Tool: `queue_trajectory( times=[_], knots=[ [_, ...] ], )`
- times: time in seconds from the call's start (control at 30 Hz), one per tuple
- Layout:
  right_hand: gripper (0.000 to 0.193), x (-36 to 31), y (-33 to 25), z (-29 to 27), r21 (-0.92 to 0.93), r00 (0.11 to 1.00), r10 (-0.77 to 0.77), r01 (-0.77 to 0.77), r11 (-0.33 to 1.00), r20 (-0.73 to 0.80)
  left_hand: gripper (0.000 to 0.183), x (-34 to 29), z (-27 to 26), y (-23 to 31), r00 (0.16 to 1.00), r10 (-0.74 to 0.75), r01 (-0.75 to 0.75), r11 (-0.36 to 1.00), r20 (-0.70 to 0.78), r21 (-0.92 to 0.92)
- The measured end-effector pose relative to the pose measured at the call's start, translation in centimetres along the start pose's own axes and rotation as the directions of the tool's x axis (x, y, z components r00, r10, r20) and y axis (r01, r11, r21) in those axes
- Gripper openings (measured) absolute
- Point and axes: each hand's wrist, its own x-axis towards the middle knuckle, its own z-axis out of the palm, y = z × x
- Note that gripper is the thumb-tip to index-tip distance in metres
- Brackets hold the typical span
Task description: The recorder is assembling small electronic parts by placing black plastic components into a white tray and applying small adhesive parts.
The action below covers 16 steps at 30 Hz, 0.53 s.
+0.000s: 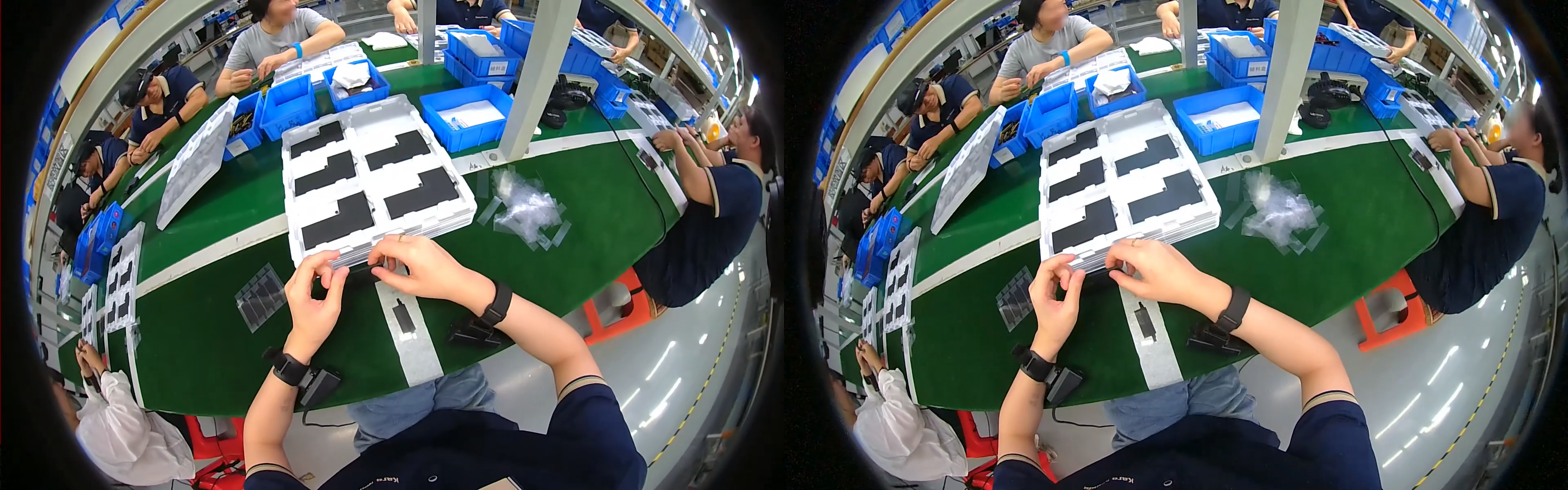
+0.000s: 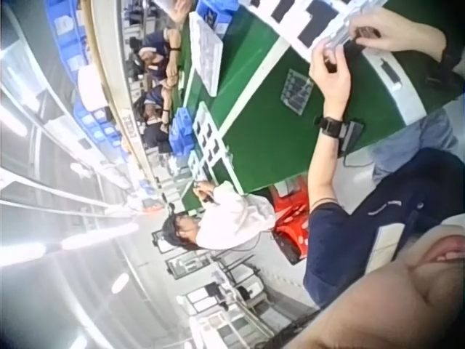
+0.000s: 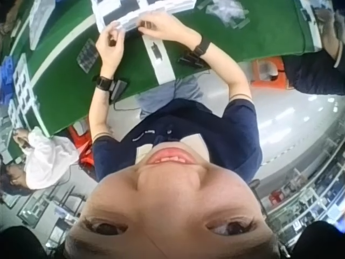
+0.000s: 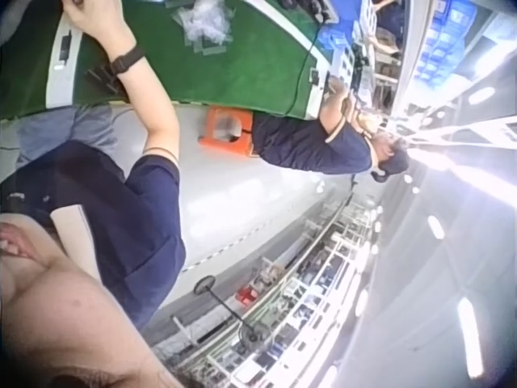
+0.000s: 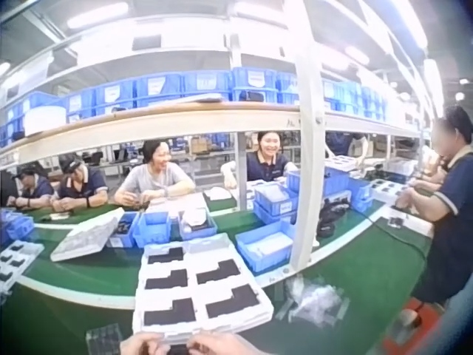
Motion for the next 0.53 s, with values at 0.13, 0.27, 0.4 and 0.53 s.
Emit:
queue_trajectory(
  times=[0.13, 0.27, 0.4, 0.53],
  knots=[
    [0.012, 0.14, 0.27, 0.09, 0.063, 0.999, 0.025, -0.027, 0.998, 0.028, 0.024, 0.2, -0.05, 0.2, 0.999, 0.049, -0.048, 0.999, -0.019, 0.014],
    [0.012, 0.05, 0.08, -0.05, 0.073, 0.999, 0.036, -0.038, 0.997, 0.038, 0.026, 0.12, 0.08, -0.1, 0.998, 0.066, -0.066, 0.998, -0.004, 0.024],
    [0.013, 0.04, 0.29, 0.17, 0.044, 1.0, -0.003, 0.003, 0.999, -0.005, 0.031, -0.18, 0.0, 0.02, 1.0, 0.007, -0.006, 0.998, 0.027, -0.056],
    [0.014, 0.2, 0.19, -0.13, 0.045, 1.0, 0.017, -0.016, 0.999, -0.024, 0.034, -0.16, -0.42, -0.1, 0.997, 0.038, -0.034, 0.998, 0.066, -0.048]
  ],
)
